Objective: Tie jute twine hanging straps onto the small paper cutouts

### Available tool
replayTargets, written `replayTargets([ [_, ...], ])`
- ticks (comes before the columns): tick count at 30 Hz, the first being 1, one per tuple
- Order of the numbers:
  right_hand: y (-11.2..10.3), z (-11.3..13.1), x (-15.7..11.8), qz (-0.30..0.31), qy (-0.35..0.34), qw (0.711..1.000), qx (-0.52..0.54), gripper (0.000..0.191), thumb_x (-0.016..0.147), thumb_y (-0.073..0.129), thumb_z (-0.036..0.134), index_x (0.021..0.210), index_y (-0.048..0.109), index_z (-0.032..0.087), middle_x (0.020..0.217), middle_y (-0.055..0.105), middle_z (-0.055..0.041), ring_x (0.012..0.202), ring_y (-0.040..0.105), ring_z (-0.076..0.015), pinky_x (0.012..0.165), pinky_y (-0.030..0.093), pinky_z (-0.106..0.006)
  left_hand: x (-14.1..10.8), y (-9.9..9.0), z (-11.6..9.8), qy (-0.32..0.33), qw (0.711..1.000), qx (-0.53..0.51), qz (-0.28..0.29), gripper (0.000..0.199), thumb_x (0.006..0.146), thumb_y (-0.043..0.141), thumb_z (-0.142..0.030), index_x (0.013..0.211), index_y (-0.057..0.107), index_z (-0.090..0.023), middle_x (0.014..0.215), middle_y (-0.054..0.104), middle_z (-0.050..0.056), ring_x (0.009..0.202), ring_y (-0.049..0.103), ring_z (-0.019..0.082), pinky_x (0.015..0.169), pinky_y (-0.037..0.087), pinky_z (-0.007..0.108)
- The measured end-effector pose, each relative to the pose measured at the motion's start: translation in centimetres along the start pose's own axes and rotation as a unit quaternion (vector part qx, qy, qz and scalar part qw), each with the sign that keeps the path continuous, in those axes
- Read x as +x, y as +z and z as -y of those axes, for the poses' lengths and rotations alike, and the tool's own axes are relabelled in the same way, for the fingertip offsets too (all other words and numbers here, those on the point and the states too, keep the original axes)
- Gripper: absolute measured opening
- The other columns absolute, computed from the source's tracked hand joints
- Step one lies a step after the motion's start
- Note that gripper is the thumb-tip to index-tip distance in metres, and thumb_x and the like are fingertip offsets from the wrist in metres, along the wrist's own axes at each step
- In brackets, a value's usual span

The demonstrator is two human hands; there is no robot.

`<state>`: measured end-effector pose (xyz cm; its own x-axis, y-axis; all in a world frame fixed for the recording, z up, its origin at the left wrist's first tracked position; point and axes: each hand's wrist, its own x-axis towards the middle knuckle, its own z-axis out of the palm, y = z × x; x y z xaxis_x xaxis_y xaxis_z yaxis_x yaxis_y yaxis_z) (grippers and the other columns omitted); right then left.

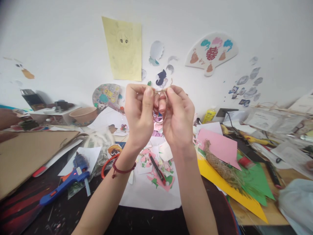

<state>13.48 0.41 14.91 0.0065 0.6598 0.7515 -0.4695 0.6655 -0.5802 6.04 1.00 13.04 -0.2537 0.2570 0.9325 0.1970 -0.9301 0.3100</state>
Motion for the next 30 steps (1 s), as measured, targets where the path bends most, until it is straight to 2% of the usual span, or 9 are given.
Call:
replayTargets([
  [3,0.0,-0.1,0.1,0.001,0.000,1.000,-0.002,0.036,0.090,0.066,0.048,0.069,0.047,0.026,0.060,0.042,0.0037,0.063,0.056,-0.0143,0.062,0.052,-0.030,0.0,0.0,0.0,-0.001,1.000,-0.006,-0.002,0.023,0.107,0.036,-0.045,0.105,0.046,-0.024,0.087,0.061,0.002,0.078,0.067,0.012,0.066,0.051,0.026],
  [9,0.0,-0.3,0.1,-0.011,-0.008,1.000,-0.010,0.046,0.087,0.065,0.062,0.067,0.045,0.025,0.059,0.042,0.0026,0.065,0.059,-0.0152,0.060,0.055,-0.029,-0.1,0.2,-0.3,-0.021,0.999,-0.035,-0.017,0.023,0.106,0.040,-0.046,0.104,0.046,-0.024,0.085,0.061,0.001,0.077,0.067,0.012,0.068,0.053,0.026],
  [12,-0.2,-0.3,0.2,-0.009,-0.009,1.000,0.004,0.040,0.089,0.066,0.054,0.069,0.048,0.025,0.061,0.045,0.0031,0.063,0.058,-0.0135,0.060,0.055,-0.028,0.1,0.0,-0.1,-0.017,0.999,-0.028,-0.009,0.020,0.106,0.040,-0.042,0.104,0.047,-0.024,0.084,0.062,0.001,0.077,0.067,0.011,0.067,0.052,0.025],
  [16,-1.0,-0.4,0.6,-0.025,0.011,1.000,-0.010,0.021,0.088,0.071,0.039,0.080,0.057,0.025,0.072,0.058,0.0033,0.060,0.056,-0.0097,0.058,0.052,-0.024,0.6,-0.7,0.9,0.012,1.000,0.006,0.025,0.018,0.106,0.043,-0.038,0.101,0.051,-0.023,0.083,0.064,0.000,0.072,0.065,0.010,0.064,0.050,0.024],
  [21,-2.0,-0.8,1.1,-0.046,0.045,0.998,-0.029,0.021,0.086,0.072,0.035,0.086,0.057,0.022,0.072,0.060,0.0043,0.047,0.045,-0.0042,0.045,0.037,-0.020,0.8,-1.4,2.0,0.032,0.996,0.042,0.073,0.015,0.101,0.055,-0.033,0.092,0.055,-0.021,0.079,0.067,-0.002,0.067,0.063,0.007,0.064,0.050,0.021],
  [24,-2.3,-1.4,1.4,-0.061,0.055,0.996,-0.037,0.020,0.087,0.070,0.032,0.082,0.055,0.021,0.064,0.055,0.0055,0.042,0.035,-0.0028,0.040,0.025,-0.020,0.9,-1.5,2.6,0.008,0.995,0.023,0.099,0.015,0.101,0.056,-0.033,0.092,0.056,-0.021,0.079,0.068,-0.002,0.069,0.064,0.008,0.066,0.050,0.021],
  [26,-2.5,-1.8,1.7,-0.064,0.055,0.996,-0.034,0.019,0.086,0.070,0.030,0.080,0.055,0.020,0.062,0.053,0.0058,0.042,0.033,-0.0026,0.040,0.022,-0.020,1.0,-1.7,3.0,-0.020,0.994,-0.001,0.105,0.016,0.100,0.058,-0.033,0.091,0.057,-0.020,0.079,0.067,-0.001,0.070,0.065,0.008,0.067,0.051,0.021],
  [28,-2.8,-2.1,1.9,-0.059,0.052,0.996,-0.030,0.017,0.085,0.071,0.028,0.079,0.058,0.020,0.062,0.054,0.0056,0.041,0.034,-0.0025,0.040,0.022,-0.020,1.2,-1.9,3.5,-0.044,0.994,-0.025,0.100,0.016,0.098,0.061,-0.033,0.089,0.058,-0.020,0.081,0.067,-0.001,0.072,0.065,0.008,0.068,0.051,0.021],
  [30,-3.2,-2.4,2.1,-0.042,0.049,0.997,-0.030,0.015,0.084,0.071,0.027,0.079,0.060,0.019,0.062,0.057,0.0049,0.042,0.040,-0.0034,0.042,0.029,-0.020,1.4,-2.2,3.9,-0.064,0.993,-0.044,0.088,0.015,0.095,0.064,-0.032,0.087,0.059,-0.020,0.082,0.067,0.000,0.074,0.065,0.009,0.068,0.051,0.022],
])
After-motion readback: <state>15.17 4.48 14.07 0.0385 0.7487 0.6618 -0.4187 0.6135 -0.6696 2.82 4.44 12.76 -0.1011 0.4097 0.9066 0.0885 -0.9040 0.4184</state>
